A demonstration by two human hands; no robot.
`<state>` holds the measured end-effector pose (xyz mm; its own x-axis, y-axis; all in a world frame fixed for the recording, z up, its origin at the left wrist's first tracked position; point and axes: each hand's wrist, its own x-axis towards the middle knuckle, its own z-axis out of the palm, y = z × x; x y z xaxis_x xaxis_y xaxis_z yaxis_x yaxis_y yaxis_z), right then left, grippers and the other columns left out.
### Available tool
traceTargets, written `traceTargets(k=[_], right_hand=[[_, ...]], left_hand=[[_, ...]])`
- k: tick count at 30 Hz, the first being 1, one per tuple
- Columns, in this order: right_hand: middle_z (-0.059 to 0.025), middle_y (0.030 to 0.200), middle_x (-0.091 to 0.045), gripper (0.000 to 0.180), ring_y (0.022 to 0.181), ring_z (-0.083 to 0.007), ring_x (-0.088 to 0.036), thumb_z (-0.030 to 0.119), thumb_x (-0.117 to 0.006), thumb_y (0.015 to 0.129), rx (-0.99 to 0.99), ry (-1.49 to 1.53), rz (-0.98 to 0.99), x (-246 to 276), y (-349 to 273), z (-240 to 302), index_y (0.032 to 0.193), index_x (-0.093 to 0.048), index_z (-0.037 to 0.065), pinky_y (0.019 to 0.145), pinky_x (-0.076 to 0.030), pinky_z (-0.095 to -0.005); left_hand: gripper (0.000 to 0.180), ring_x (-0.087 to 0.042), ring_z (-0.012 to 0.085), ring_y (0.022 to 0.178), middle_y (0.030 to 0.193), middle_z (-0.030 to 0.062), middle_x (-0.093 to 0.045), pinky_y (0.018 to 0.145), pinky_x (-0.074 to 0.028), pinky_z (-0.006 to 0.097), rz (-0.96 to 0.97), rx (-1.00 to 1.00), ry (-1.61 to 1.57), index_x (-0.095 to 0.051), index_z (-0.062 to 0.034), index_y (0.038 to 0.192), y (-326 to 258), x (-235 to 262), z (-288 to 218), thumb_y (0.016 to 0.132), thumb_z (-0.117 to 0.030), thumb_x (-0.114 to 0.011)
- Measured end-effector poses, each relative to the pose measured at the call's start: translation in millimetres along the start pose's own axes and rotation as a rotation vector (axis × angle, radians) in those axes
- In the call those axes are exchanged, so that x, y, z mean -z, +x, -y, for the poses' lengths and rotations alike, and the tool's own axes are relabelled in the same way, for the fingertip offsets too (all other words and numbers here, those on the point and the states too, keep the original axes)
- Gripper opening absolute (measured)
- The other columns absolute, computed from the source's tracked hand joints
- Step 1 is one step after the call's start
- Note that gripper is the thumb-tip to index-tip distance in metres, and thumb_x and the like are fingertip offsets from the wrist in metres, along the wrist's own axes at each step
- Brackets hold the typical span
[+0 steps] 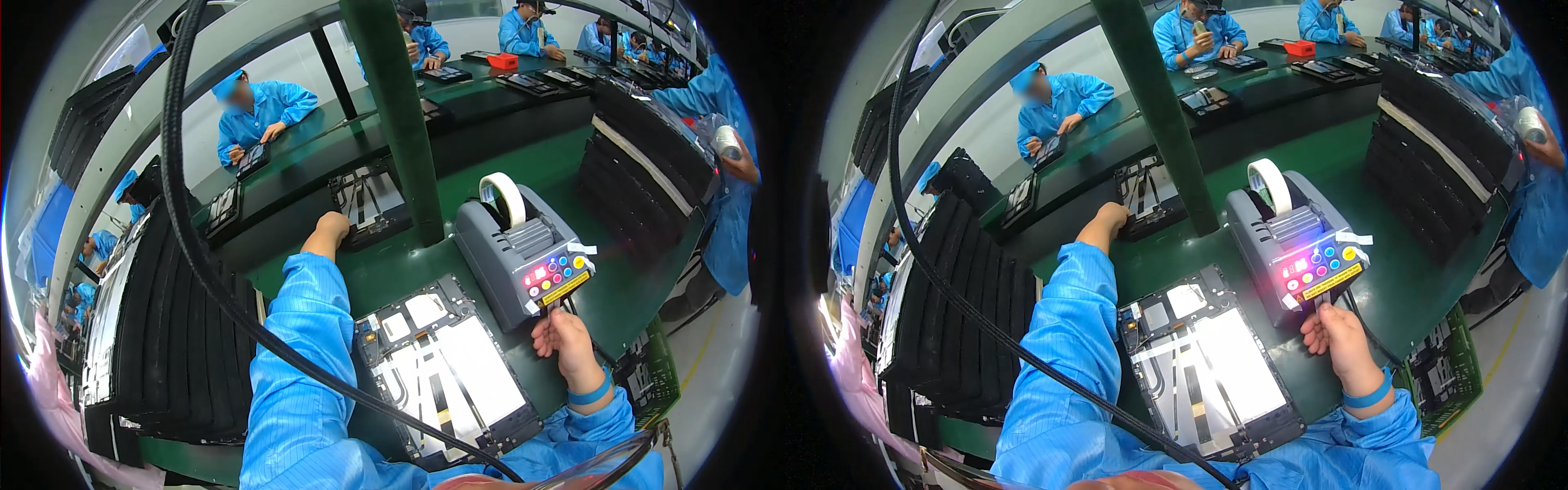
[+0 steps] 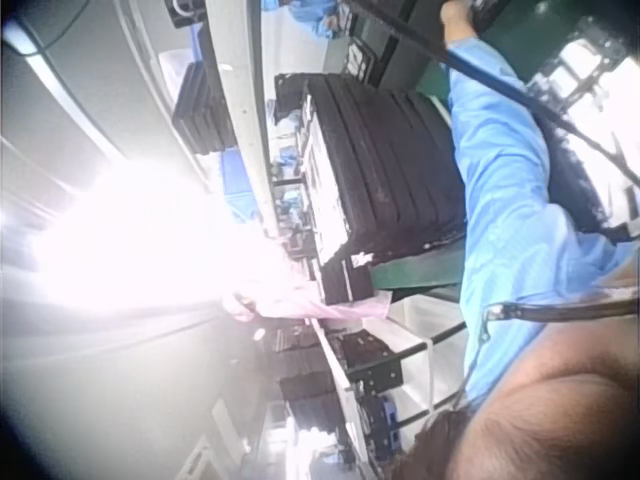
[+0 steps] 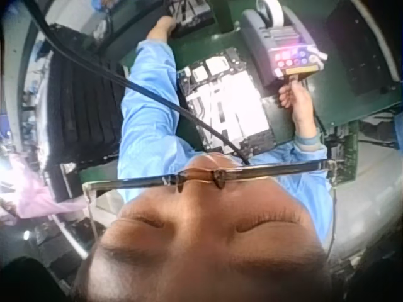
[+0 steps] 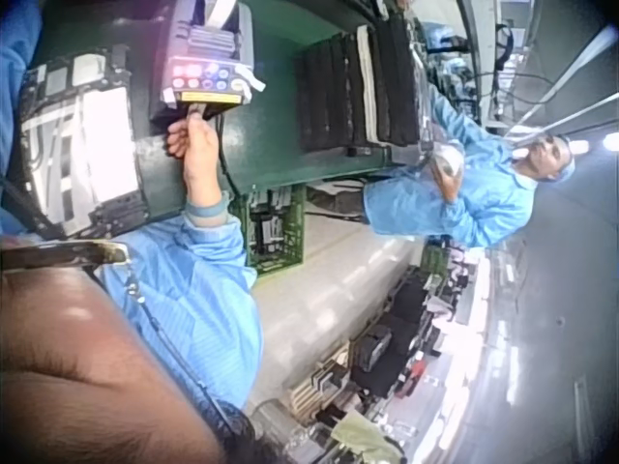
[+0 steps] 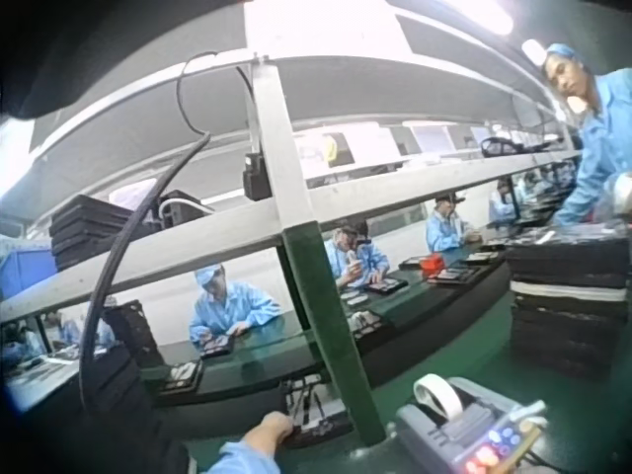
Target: Assembling and applying adhesive tape to electronic components on a factory production line.
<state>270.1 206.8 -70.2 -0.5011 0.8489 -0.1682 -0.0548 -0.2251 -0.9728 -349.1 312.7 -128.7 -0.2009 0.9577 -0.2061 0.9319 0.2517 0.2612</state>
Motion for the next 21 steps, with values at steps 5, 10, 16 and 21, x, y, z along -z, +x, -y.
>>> traceTargets(k=[5,10,16,21], right_hand=[[-0.0072,0.062,-0.06,0.053,0.051,-0.0116,-0.055,0.046,-0.041,0.094,-0.007,0.01,-0.059,11,-1,-4,0.078,-0.061,0.0,0.049,-0.043,-0.0214],[-0.0037,0.065,-0.059,0.047,0.054,-0.0086,-0.052,0.042,-0.042,0.096,-0.019,0.043,0.013,4,-2,0,0.081,-0.061,0.002,0.051,-0.039,-0.0193],[-0.0033,0.062,-0.058,0.042,0.054,-0.0084,-0.051,0.036,-0.049,0.092,0.012,-0.061,0.085,14,-10,3,0.07,-0.063,0.003,0.051,-0.038,-0.0207],[-0.0052,0.062,-0.057,0.028,0.056,-0.0119,-0.05,0.021,-0.059,0.084,0.248,-0.227,0.693,18,-36,80,0.065,-0.06,0.001,0.053,-0.04,-0.0255]], left_hand=[[0.021,-0.065,0.0386,0.079,0.085,0.023,-0.065,0.065,-0.051,0.044,-0.084,0.47,-0.117,-0.068,0.0026,0.09,5,-16,-125,0.081,-0.014,-0.06],[0.011,-0.06,0.0306,0.067,0.077,0.0133,-0.063,0.058,-0.048,0.045,-0.128,0.627,-0.477,-0.066,-0.0008,0.078,18,-20,-97,0.075,-0.012,-0.064],[0.018,-0.058,0.0273,0.066,0.076,0.0126,-0.06,0.056,-0.046,0.045,-0.284,0.572,-0.705,-0.064,-0.0001,0.079,-8,-18,-130,0.074,-0.017,-0.066],[0.025,-0.06,0.0291,0.072,0.082,0.0153,-0.062,0.059,-0.047,0.046,-0.401,0.642,-0.822,-0.065,0.0021,0.084,-15,-18,-114,0.077,-0.021,-0.065]])
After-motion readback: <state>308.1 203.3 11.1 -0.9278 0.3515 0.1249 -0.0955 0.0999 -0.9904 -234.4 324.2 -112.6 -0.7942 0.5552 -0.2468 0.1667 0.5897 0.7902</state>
